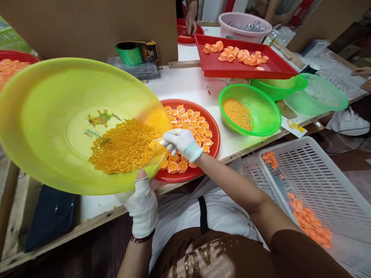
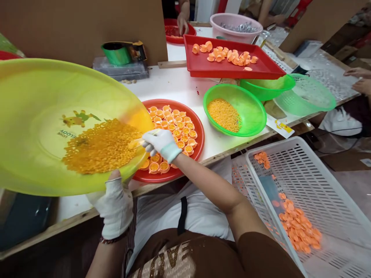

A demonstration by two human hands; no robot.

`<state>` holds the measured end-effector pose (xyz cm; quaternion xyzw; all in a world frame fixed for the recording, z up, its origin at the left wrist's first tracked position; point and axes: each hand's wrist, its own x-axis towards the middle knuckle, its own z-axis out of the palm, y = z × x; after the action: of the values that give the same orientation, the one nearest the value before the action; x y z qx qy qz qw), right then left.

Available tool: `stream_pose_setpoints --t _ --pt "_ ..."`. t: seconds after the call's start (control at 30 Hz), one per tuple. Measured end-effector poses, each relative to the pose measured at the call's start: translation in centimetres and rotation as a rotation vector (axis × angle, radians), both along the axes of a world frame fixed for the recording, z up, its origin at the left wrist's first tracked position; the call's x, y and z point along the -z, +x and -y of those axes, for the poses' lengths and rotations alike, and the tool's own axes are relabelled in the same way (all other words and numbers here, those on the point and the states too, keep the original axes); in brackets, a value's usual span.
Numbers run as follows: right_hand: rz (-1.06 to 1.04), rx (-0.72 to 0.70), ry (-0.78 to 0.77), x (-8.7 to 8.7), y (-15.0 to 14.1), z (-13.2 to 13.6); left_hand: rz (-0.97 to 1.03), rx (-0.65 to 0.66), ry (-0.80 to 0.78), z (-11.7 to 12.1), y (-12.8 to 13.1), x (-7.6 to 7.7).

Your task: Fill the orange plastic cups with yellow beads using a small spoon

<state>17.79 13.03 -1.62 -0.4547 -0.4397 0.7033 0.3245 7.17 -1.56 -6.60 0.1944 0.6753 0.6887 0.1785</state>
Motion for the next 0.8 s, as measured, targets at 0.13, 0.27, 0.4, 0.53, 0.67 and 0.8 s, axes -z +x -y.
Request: stream_pose_setpoints --t 0.13,0.27,0.4,0.53,0.67,0.8 --pt "-0.092 0.154 0.012 -0.2 3.5 -1.2 -0.017 -0.023 -0.029 0.1 -0.1 -0.3" --pt "-0.061 0.408 0.075 -0.1 7.5 -3.1 -0.021 -0.013 0.046 -0.2 0.0 -0.3" --pt "0.083 0.613 0.221 0.6 9.9 -5.0 -0.007 -0.013 0.026 -0.2 -0.4 0.4" --pt "0.351 0.689 0.386 1.5 10.3 -5.9 -0.014 0.0 -0.029 0.2 -0.7 0.5" --pt "0.492 0.677 0.49 1.7 10.4 -5.9 -0.035 0.026 -0.047 0.4 -0.3 -0.7" --pt "0.415 0.687 0.448 1.2 10.8 -5.9 -0.022 0.035 -0.027 0.3 0.0 -1.2"
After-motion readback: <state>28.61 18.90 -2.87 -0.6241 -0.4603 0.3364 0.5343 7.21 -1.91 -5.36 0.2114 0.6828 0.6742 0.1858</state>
